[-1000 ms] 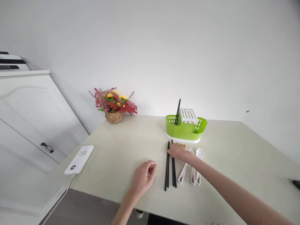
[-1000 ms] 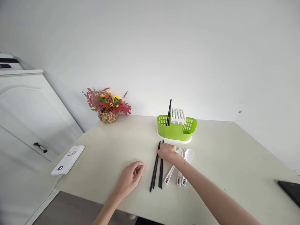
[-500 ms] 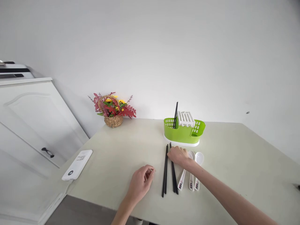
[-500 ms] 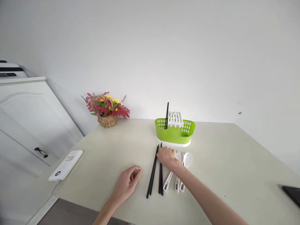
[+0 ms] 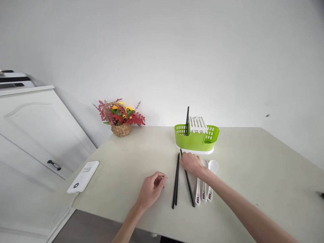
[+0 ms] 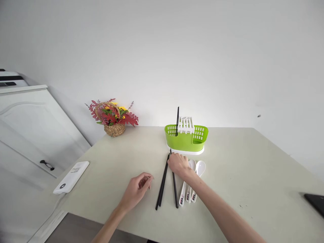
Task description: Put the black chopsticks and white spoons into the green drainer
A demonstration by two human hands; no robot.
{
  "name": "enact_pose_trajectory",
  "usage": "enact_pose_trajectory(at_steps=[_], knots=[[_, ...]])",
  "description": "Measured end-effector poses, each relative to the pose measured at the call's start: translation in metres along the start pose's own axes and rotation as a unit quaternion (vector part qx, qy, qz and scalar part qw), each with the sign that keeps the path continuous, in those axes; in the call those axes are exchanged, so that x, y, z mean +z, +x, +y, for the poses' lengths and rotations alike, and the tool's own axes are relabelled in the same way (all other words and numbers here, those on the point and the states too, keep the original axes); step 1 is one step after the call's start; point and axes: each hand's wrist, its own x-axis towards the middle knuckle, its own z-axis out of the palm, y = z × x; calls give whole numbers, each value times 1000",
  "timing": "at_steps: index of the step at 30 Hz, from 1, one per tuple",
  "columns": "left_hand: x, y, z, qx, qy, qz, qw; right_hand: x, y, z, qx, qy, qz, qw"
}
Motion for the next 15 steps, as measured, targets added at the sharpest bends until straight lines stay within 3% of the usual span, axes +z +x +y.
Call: enact_pose_trajectory(at_steps=[4, 10, 15], knots=[[-4, 27, 21, -14, -66, 21, 998, -15, -9, 1, -67, 52, 36, 996], [-20, 77, 52, -22, -151, 63, 986, -37, -30, -19, -183, 162, 78, 967], [-40, 103, 64, -16, -251, -20, 968, -52, -33, -26, -246, 245, 104, 932]])
